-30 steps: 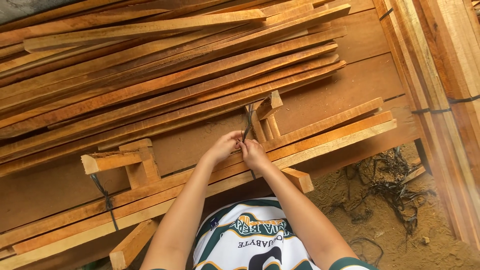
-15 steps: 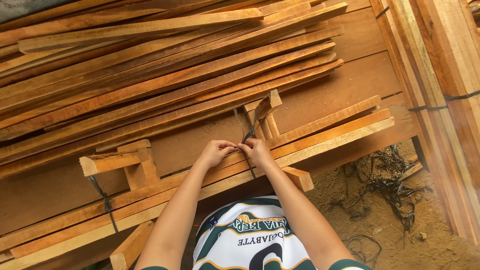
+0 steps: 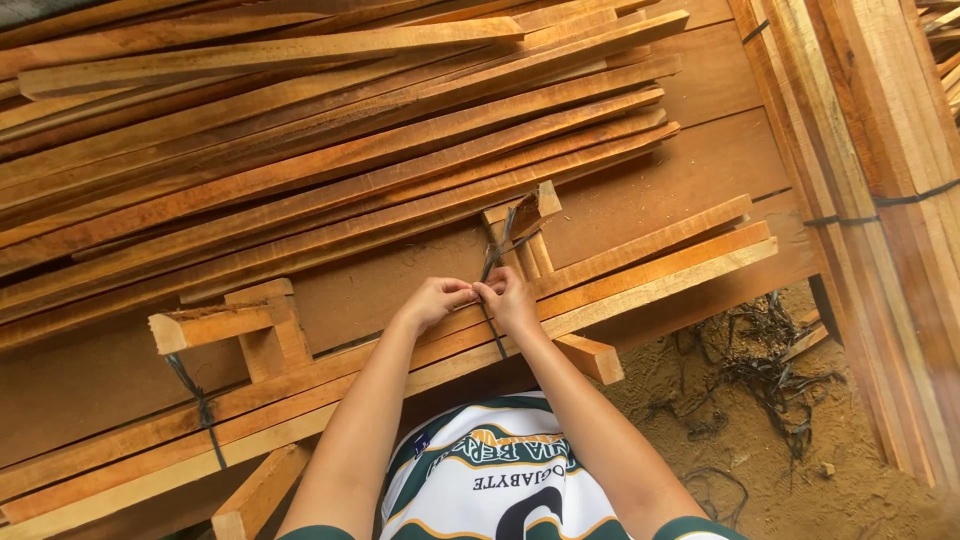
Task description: The person ties a bundle of wooden planks together using a black string. They wrap the string around the planks, pull it tight, and tie a knot to secure the bundle. The person then lifts the tied bundle and places it on a stack of other planks.
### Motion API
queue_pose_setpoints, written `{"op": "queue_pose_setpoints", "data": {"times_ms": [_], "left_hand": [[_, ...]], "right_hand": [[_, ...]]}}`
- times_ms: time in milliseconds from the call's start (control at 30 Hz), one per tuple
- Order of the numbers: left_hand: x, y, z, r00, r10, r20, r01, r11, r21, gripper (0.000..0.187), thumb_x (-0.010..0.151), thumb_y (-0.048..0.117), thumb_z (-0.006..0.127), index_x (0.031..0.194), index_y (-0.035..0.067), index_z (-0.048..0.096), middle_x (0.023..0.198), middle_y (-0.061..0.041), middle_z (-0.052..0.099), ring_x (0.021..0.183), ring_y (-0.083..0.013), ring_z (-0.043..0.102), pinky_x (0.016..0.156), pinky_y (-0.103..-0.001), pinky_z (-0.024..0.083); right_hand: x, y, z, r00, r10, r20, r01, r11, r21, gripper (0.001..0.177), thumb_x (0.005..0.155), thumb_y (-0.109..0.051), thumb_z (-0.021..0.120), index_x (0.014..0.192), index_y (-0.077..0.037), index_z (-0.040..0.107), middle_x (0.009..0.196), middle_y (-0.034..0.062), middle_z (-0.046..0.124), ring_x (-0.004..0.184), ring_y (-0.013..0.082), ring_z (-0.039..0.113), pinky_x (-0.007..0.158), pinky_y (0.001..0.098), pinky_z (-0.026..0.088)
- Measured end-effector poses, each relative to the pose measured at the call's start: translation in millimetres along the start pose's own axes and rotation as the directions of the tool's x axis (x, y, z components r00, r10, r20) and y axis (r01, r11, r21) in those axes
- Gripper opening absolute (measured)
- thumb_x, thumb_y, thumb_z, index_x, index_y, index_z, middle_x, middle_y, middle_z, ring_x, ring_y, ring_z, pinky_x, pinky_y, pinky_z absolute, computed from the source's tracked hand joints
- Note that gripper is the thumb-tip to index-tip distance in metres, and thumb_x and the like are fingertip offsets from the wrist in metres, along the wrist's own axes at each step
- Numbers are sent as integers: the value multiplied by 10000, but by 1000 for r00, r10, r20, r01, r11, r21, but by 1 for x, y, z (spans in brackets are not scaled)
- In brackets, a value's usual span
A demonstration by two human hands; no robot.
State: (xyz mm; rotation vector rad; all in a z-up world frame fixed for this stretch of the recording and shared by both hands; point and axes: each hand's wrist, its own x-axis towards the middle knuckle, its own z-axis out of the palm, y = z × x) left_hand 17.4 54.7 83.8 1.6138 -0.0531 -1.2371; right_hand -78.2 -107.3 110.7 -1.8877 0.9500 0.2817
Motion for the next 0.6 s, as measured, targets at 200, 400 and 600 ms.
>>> {"op": "queue_pose_setpoints", "data": {"times_ms": [200,400,600], "left_hand": [[3,-4,3,996,82,41,-81,996,-25,274,873,233,802,1125,124,794,947,-32,800,905,-103,703,820,-256,558],[6,-10,2,992,113,50,-112,993,-24,264,886,228,795,1125,116,789,948,-38,794,908,-113,699,858,-292,558],[4,-8,3,992,114,43,-118,990,78,249,863,267,796,1087,158,803,881,24,773,885,-92,679,847,-269,537]], "right_hand": [[-24,8,-3,932,-349,-98,350,937,-3,195,824,-159,843,999,-179,760,881,-14,784,927,171,723,767,259,593],[-21,9,-4,771,-634,-69,605,761,-235,238,853,-39,766,1082,-99,791,948,52,783,977,229,695,864,335,569],[-23,-5,-9,779,-625,48,570,675,-468,182,916,-99,673,1065,-127,774,919,32,709,1001,231,643,805,351,528]]}}
